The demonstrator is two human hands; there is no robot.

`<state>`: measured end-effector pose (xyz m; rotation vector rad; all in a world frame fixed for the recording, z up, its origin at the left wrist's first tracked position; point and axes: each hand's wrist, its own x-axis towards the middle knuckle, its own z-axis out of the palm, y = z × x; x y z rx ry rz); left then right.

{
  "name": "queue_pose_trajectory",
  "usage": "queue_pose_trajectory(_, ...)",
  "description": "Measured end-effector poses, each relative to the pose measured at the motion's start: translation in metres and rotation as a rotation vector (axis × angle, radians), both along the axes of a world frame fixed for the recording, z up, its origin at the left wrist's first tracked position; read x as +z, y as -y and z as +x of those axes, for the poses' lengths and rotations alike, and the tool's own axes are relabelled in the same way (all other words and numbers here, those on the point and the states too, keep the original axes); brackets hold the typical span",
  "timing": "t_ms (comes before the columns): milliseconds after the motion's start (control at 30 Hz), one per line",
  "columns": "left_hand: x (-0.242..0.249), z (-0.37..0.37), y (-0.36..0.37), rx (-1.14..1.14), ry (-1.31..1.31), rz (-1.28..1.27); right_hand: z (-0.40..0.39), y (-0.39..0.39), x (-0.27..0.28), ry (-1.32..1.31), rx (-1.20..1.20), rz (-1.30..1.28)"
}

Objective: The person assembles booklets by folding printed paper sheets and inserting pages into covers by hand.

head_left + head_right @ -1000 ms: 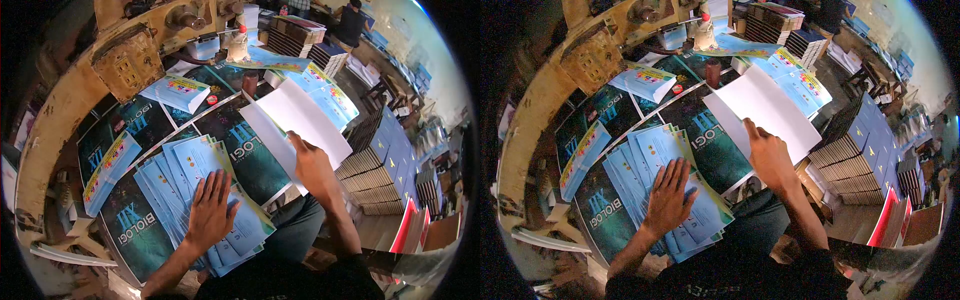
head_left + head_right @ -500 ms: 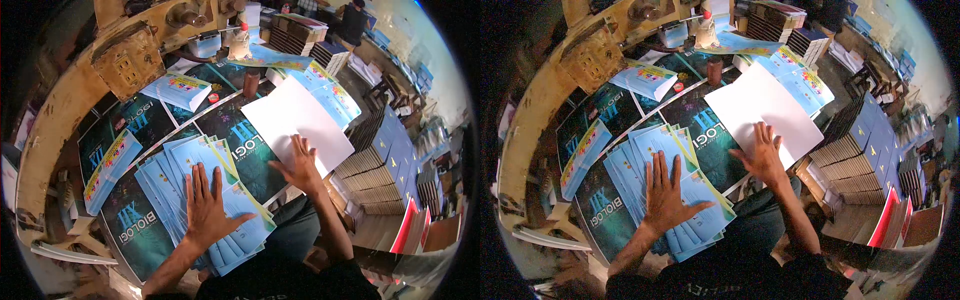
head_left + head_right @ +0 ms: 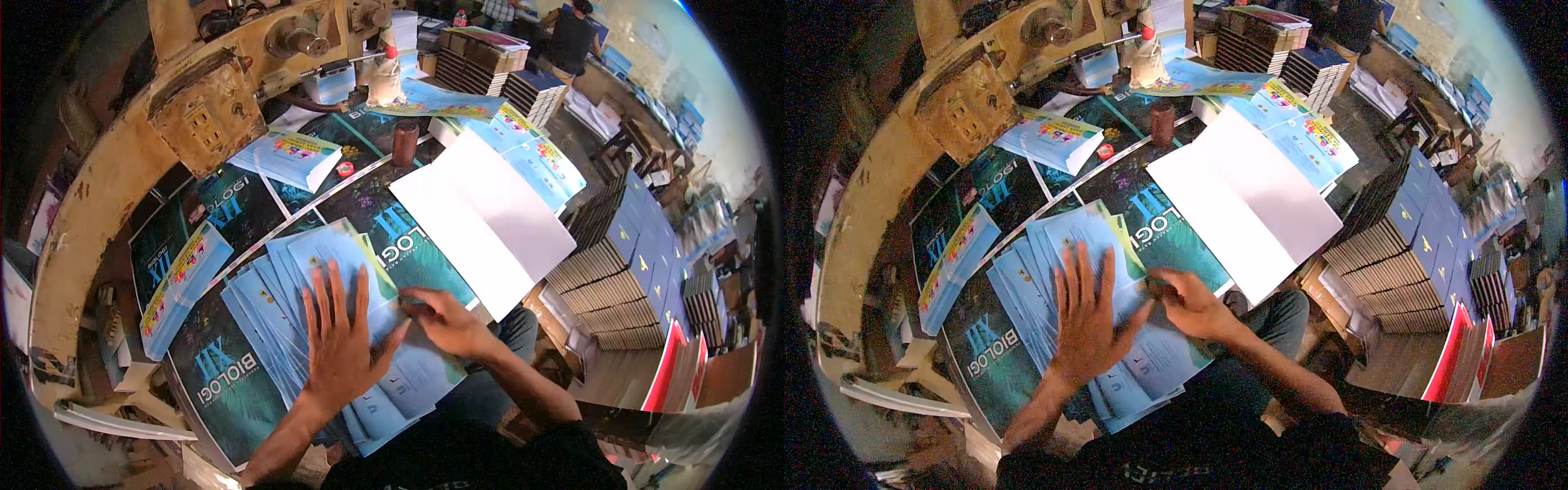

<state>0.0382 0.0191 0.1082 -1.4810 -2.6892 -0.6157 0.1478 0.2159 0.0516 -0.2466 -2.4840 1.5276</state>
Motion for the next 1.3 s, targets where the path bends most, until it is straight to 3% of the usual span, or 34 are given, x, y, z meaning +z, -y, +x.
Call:
queue_pose_trajectory(33,-0.01,-0.001,0.001,-0.046,-0.105,-0.169,-0.001,0.0,0.015,0.0,-0.001,0.002)
queue_pose_trajectory(100,-0.015,0.001,0.0,-0.008,-0.118,-0.16,-0.007,-0.006,0.048,0.148,-0.163,0.038)
queue_pose_trajectory(167,-0.006,0.007,-0.002,0.016,-0.061,-0.081,-0.005,-0.035,0.049,-0.034,-0.353,0.683)
queue_pose_trajectory(267,-0.003,0.007,-0.004,0.028,-0.081,-0.079,0.005,-0.066,0.022,0.073,-0.58,1.068)
queue_pose_trajectory(333,-0.008,0.007,-0.003,0.022,-0.076,-0.084,0.014,-0.082,0.039,0.259,-0.209,0.697)
queue_pose_trajectory(433,-0.018,0.0,-0.004,-0.079,-0.128,-0.145,0.012,-0.067,0.109,0.447,-0.25,0.785)
queue_pose_trajectory(467,-0.016,0.0,-0.004,-0.092,-0.081,-0.091,0.016,-0.063,0.111,0.229,-0.269,0.84)
queue_pose_trajectory(500,-0.012,0.0,-0.003,-0.104,-0.033,-0.038,0.018,-0.055,0.119,0.225,-0.271,0.838)
queue_pose_trajectory(567,0.008,0.001,-0.009,-0.087,0.064,0.032,0.015,-0.031,0.141,-0.094,-0.189,0.422)
queue_pose_trajectory(633,0.02,0.001,-0.014,-0.03,0.223,0.474,0.004,-0.021,0.122,-0.101,-0.168,0.03)
queue_pose_trajectory(700,0.022,-0.001,-0.015,-0.02,0.182,0.511,-0.005,-0.013,0.08,0.218,-0.074,-0.061)
queue_pose_trajectory(767,0.026,0.003,-0.01,0.065,-0.094,-0.091,-0.006,0.01,0.041,-0.073,-0.021,0.102)
queue_pose_trajectory(800,0.001,-0.001,-0.002,0.049,-0.17,-0.183,0.0,0.003,0.044,0.081,0.063,0.069)
queue_pose_trajectory(833,-0.005,-0.001,-0.001,0.055,-0.162,-0.185,-0.003,-0.004,0.045,0.088,0.07,0.067)
queue_pose_trajectory(900,-0.011,0.0,0.002,0.067,-0.11,-0.159,-0.01,-0.019,0.044,-0.038,-0.33,0.413)
queue_pose_trajectory(967,-0.006,0.002,0.001,0.065,-0.109,-0.135,-0.002,-0.055,0.032,0.088,-0.453,0.837)
queue_pose_trajectory(1033,-0.006,0.002,0.001,0.052,-0.121,-0.102,0.007,-0.073,0.028,0.197,-0.451,0.8)
queue_pose_trajectory(1100,-0.012,0.0,-0.001,0.001,-0.137,-0.114,0.01,-0.086,0.042,0.306,-0.252,0.66)
queue_pose_trajectory(1133,-0.015,0.0,-0.001,-0.058,-0.157,-0.134,-0.001,-0.07,0.104,0.65,-0.227,0.561)
queue_pose_trajectory(1167,-0.017,-0.001,-0.001,-0.062,-0.162,-0.136,0.003,-0.07,0.107,0.647,-0.231,0.557)
queue_pose_trajectory(1233,-0.018,-0.002,0.0,-0.124,-0.168,-0.147,0.012,-0.069,0.109,0.152,-0.277,0.841)
queue_pose_trajectory(1300,-0.007,-0.003,-0.003,-0.107,-0.05,-0.114,0.013,-0.041,0.142,-0.06,-0.196,0.518)
